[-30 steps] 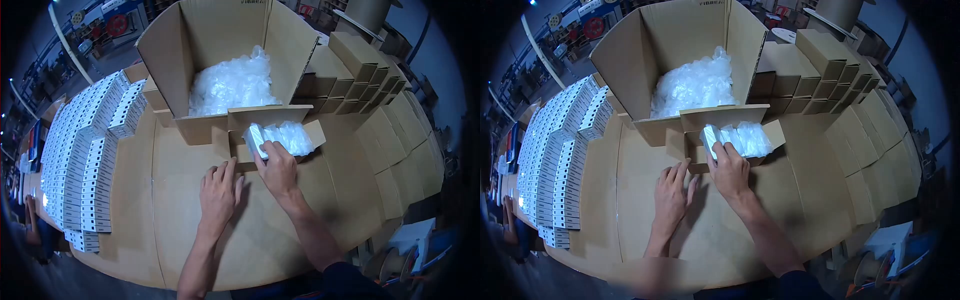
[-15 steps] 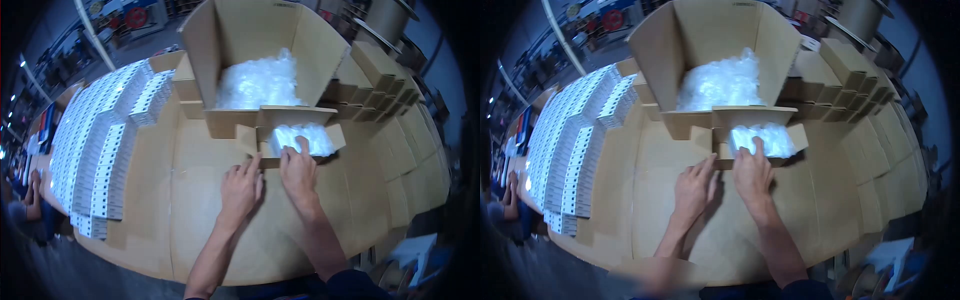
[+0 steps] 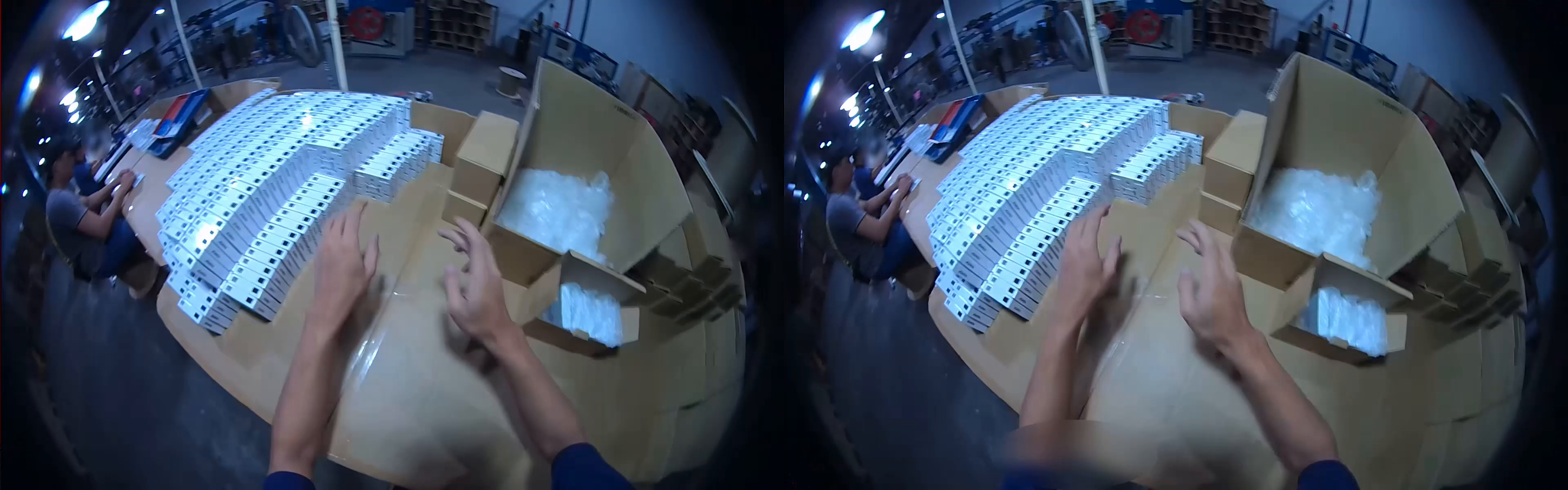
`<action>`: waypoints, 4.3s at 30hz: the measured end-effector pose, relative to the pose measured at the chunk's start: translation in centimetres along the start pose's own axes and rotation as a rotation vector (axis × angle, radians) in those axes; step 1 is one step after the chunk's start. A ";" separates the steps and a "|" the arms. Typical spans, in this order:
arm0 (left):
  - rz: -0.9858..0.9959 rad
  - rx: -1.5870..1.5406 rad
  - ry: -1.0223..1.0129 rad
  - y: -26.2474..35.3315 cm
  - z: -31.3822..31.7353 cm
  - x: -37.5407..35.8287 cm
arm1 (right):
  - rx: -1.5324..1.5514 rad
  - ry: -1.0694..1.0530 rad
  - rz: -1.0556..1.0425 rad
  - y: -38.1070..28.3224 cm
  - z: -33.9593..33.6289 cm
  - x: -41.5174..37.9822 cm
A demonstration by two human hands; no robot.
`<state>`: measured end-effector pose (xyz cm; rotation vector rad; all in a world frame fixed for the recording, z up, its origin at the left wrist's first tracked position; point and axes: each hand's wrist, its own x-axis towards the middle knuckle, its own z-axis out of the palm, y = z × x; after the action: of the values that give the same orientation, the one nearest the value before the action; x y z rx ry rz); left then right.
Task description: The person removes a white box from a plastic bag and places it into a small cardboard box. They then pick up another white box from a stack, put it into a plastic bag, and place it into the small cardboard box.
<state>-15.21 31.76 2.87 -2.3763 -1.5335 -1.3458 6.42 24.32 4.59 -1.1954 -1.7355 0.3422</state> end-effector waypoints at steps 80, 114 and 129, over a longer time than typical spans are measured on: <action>0.151 -0.679 -0.267 22.7 20.6 15.1 | -0.393 0.171 0.110 14.5 -23.2 5.5; -0.110 -1.365 -0.315 29.4 6.5 -1.4 | -0.171 0.578 0.193 -1.6 -23.6 -8.6; -0.252 -1.137 -0.437 31.1 0.3 -20.0 | 0.009 0.844 0.532 -7.5 -16.9 -28.2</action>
<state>5.17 0.95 2.45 -3.3526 -1.3406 -2.3503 17.66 -7.48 2.56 -1.4986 -0.6835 0.1143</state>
